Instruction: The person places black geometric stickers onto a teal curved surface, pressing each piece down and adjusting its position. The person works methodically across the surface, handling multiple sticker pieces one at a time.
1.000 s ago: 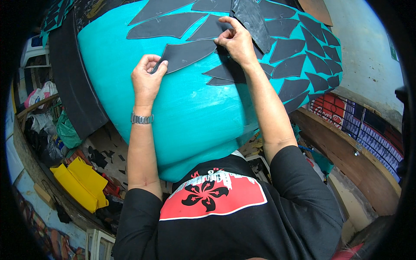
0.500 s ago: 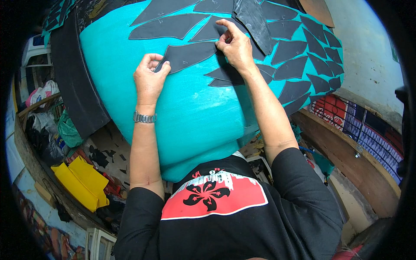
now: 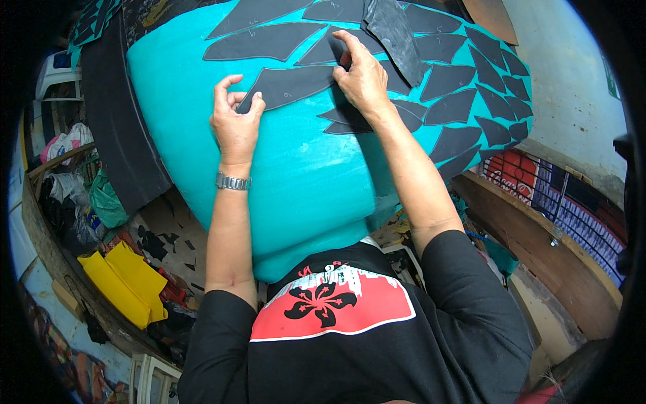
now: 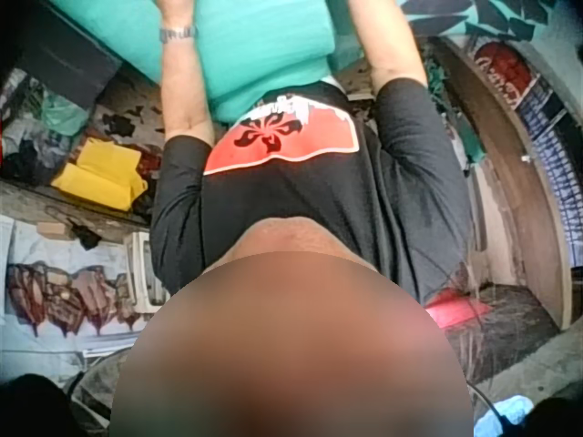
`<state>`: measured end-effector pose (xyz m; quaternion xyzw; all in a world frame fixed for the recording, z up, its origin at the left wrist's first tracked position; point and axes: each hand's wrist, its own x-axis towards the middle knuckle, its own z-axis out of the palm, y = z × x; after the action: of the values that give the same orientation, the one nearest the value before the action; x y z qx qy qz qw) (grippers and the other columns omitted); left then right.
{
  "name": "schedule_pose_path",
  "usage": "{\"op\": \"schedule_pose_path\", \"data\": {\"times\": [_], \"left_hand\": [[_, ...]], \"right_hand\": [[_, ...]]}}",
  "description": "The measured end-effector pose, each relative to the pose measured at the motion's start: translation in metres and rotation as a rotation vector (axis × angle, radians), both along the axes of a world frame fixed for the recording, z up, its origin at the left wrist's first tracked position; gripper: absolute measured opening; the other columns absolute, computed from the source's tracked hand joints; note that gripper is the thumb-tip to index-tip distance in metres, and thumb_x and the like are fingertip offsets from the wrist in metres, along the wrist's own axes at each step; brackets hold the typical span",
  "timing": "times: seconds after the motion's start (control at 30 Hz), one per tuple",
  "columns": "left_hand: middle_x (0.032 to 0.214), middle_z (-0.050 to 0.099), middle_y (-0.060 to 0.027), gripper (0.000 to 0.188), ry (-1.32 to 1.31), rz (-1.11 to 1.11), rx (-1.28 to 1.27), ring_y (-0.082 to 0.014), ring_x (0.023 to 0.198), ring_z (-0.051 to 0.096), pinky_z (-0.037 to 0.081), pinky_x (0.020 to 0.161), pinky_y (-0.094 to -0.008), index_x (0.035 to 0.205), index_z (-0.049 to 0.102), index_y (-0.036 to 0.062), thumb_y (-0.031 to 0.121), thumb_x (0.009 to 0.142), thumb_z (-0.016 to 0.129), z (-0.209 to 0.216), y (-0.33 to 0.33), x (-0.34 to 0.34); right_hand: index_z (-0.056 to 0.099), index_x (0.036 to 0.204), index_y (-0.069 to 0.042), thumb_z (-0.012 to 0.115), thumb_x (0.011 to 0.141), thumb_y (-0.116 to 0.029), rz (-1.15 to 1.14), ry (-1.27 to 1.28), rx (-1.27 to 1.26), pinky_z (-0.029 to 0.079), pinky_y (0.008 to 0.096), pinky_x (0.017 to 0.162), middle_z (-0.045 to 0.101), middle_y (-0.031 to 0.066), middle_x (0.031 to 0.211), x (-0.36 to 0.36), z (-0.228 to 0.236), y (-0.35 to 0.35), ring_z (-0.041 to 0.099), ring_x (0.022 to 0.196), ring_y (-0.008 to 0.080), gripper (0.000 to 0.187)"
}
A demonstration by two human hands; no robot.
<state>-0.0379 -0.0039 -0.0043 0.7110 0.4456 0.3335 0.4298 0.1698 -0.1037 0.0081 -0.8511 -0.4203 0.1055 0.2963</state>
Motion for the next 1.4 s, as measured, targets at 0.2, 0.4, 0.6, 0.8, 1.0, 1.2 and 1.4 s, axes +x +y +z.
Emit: {"op": "schedule_pose_path", "data": {"times": [0.2, 0.4, 0.6, 0.8, 1.0, 1.2, 1.4], "left_hand": [[0.077, 0.068, -0.0067, 0.041, 0.058, 0.012, -0.011, -0.0156, 0.067, 0.066, 0.052, 0.062, -0.0307, 0.116, 0.058, 0.0077, 0.008, 0.080, 0.075, 0.000, 0.000, 0.000], [0.075, 0.067, -0.0079, 0.039, 0.120, -0.020, 0.030, -0.0198, 0.067, 0.066, 0.053, 0.063, -0.0350, 0.113, 0.059, 0.0077, 0.009, 0.078, 0.076, 0.000, 0.006, 0.001], [0.075, 0.066, -0.0083, 0.037, 0.123, -0.030, 0.024, -0.0208, 0.067, 0.066, 0.052, 0.063, -0.0363, 0.110, 0.059, 0.0073, 0.010, 0.077, 0.077, -0.002, 0.006, -0.001], [0.072, 0.064, -0.0066, 0.040, 0.178, -0.048, -0.008, -0.0197, 0.064, 0.064, 0.052, 0.061, -0.0352, 0.113, 0.060, 0.0083, 0.010, 0.077, 0.077, 0.004, 0.011, -0.003], [0.071, 0.065, -0.0039, 0.045, 0.193, -0.090, -0.144, -0.0115, 0.063, 0.062, 0.051, 0.059, -0.0301, 0.122, 0.059, 0.0069, 0.011, 0.081, 0.077, 0.012, 0.014, -0.028], [0.091, 0.067, -0.0074, 0.037, 0.148, 0.035, 0.122, -0.0144, 0.077, 0.066, 0.054, 0.064, -0.0298, 0.121, 0.062, 0.0056, 0.008, 0.086, 0.073, 0.022, 0.010, -0.036], [0.156, 0.038, -0.0143, 0.059, 0.189, -0.522, 0.228, -0.0343, 0.148, 0.026, 0.019, 0.120, -0.0500, 0.145, 0.050, 0.0142, 0.052, 0.100, 0.047, 0.015, -0.004, -0.035]], "right_hand": [[0.056, 0.132, -0.020, 0.068, 0.074, -0.005, 0.010, -0.182, 0.040, 0.051, 0.0436, 0.081, 0.063, 0.0078, 0.101, -0.009, 0.005, 0.003, 0.062, 0.094, 0.0289, 0.061], [0.049, 0.136, -0.004, 0.070, 0.082, -0.037, 0.431, -0.251, 0.105, 0.033, 0.0552, 0.107, 0.051, 0.0171, 0.137, -0.081, -0.001, -0.009, 0.045, 0.132, 0.0340, 0.067], [0.030, 0.154, -0.007, 0.049, 0.093, -0.063, 0.373, -0.236, -0.136, 0.004, 0.0644, 0.117, 0.026, 0.0152, 0.161, -0.098, -0.021, -0.031, 0.018, 0.151, 0.0300, 0.085], [0.025, 0.155, -0.003, 0.048, 0.090, -0.069, 0.214, -0.360, -0.259, 0.000, 0.0658, 0.116, 0.021, 0.0174, 0.163, -0.070, -0.019, -0.037, 0.015, 0.152, 0.0311, 0.096], [0.026, 0.152, 0.005, 0.050, 0.084, -0.075, 0.245, -0.266, -0.137, 0.000, 0.0658, 0.117, 0.020, 0.0264, 0.160, -0.117, -0.028, -0.005, 0.011, 0.152, 0.0381, 0.108], [0.033, 0.152, -0.002, 0.050, 0.090, -0.066, 0.468, -0.202, -0.020, 0.007, 0.0631, 0.118, 0.027, 0.0207, 0.159, -0.132, -0.026, 0.016, 0.020, 0.150, 0.0350, 0.091], [0.031, 0.154, -0.005, 0.050, 0.091, -0.064, 0.286, -0.281, -0.097, 0.002, 0.0678, 0.116, 0.026, 0.0148, 0.162, -0.093, -0.027, -0.023, 0.019, 0.151, 0.0291, 0.088]]}}
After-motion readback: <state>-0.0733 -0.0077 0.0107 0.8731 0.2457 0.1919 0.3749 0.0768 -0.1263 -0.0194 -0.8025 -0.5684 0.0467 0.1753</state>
